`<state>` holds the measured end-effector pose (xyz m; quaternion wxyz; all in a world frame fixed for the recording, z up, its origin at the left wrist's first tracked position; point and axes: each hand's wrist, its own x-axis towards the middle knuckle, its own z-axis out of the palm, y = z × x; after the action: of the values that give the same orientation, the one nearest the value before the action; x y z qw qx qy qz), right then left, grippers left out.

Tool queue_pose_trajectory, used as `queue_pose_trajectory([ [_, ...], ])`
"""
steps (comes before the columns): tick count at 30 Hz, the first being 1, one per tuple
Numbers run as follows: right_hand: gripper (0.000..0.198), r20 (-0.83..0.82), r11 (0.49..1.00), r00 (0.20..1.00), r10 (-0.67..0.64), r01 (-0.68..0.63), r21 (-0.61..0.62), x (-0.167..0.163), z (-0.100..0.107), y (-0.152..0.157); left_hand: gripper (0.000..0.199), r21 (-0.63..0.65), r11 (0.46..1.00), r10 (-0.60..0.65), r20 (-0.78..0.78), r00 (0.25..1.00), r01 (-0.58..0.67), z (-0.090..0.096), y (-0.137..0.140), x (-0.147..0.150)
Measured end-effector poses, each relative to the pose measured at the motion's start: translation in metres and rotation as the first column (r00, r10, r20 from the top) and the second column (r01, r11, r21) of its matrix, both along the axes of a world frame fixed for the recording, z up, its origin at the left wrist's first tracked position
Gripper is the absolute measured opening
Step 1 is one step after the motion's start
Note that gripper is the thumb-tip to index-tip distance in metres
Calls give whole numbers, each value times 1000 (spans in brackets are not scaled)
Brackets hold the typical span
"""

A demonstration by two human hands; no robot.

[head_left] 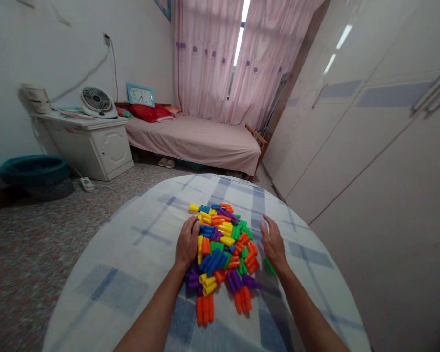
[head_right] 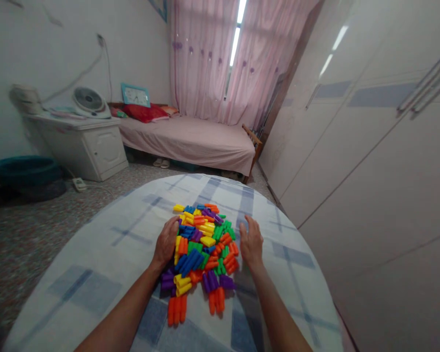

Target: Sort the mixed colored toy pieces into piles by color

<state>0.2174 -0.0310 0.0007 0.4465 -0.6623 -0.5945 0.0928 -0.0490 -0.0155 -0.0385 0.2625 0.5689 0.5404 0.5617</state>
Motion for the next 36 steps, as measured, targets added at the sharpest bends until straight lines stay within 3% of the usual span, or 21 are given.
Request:
queue_pose_trajectory([
  [2,67,-95,981,977,-190,185,-63,15,-18,-29,43,17,1000,5,-26,1000,-5,-2,0,-1],
  [4,71,-206,953,937,-280,247,-174,15,-34,-51,42,43,999,16,-66,998,-13,-4,1,-1],
  [6,69,-320,963,918,-236,179,-200,1,-41,-64,42,64,998,31,-114,993,-24,-6,1,-1],
  [9,63,-470,988,882,-37,-40,-151,-29,-36,-71,41,51,998,36,-180,983,-27,-7,1,0],
  [11,63,-469,994,883,-2,-50,-97,-44,-31,-77,41,26,999,26,-210,977,-22,-4,-2,-3],
  [14,65,-377,998,925,-56,38,-56,-52,-35,-98,44,13,1000,30,-240,970,-28,2,-17,-12],
  [18,64,-233,997,971,-60,70,38,-52,-57,-131,54,4,999,52,-336,940,-54,5,-66,-23],
  [21,61,-187,991,980,-68,88,101,-53,-63,-141,65,50,999,28,-528,849,-2,2,-117,-24],
  [25,57,-168,987,982,-91,111,112,-53,-62,-139,83,18,994,-53,-764,643,103,-6,-175,-26],
  [31,53,-119,992,990,-80,90,85,-54,-63,-138,69,-137,987,-75,-862,502,-88,-12,-210,-67],
  [36,52,-84,994,994,-70,76,76,-56,-58,-140,64,-152,962,-40,-901,433,-228,-13,-225,-101],
])
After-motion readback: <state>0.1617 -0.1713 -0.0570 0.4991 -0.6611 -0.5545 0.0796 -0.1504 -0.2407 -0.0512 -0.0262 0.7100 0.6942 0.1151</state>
